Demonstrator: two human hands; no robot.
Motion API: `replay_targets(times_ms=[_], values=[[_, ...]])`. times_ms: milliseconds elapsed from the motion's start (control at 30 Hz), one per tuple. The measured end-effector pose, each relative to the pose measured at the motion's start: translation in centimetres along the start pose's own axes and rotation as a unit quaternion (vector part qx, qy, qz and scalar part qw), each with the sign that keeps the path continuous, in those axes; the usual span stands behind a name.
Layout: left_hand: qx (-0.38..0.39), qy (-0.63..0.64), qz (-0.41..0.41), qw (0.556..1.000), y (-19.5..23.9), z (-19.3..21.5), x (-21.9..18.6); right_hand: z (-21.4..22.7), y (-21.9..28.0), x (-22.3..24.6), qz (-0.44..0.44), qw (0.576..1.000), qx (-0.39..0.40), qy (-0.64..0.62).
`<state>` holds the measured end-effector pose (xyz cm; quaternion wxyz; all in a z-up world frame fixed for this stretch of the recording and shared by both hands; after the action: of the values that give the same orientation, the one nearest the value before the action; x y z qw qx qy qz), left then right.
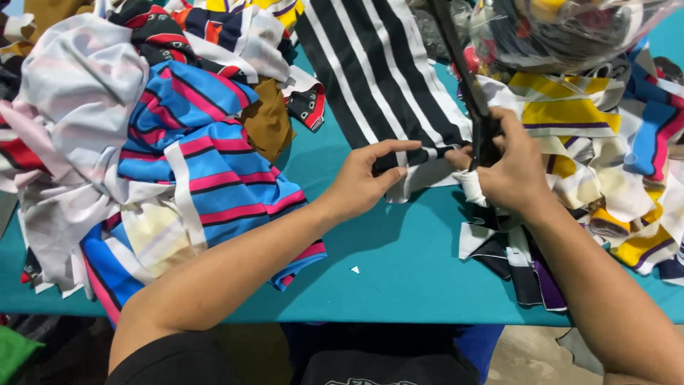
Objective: A person uses large scissors to trim and sort various colorful fabric scraps on a blue work surface.
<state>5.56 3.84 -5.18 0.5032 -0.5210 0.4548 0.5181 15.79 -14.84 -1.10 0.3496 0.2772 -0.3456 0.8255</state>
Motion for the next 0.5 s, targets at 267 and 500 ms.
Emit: replay_targets(times_ms=[267,500], values=[[0.031,0.025,0.027,0.999,0.0,-0.1,1.0,-1.2,-2.8,-3.9,0.082,0.996,-0.024,0.037],[0.003,0.007,0.049,0.999,-0.2,0.3,0.1,1.7,-3.3,4.0,0.131,0.990,0.023,-0.043]])
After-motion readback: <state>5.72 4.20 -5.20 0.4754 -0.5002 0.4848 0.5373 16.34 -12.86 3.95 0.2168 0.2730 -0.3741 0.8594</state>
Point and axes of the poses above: each hand's wrist, its own y-axis away from the middle knuckle, its own z-axis out of the back of the hand, x = y × z, the point moved 8 cm from there along -y, towards the middle knuckle, and after that the axes turned 9 degrees about z, right-handed, at the moved point
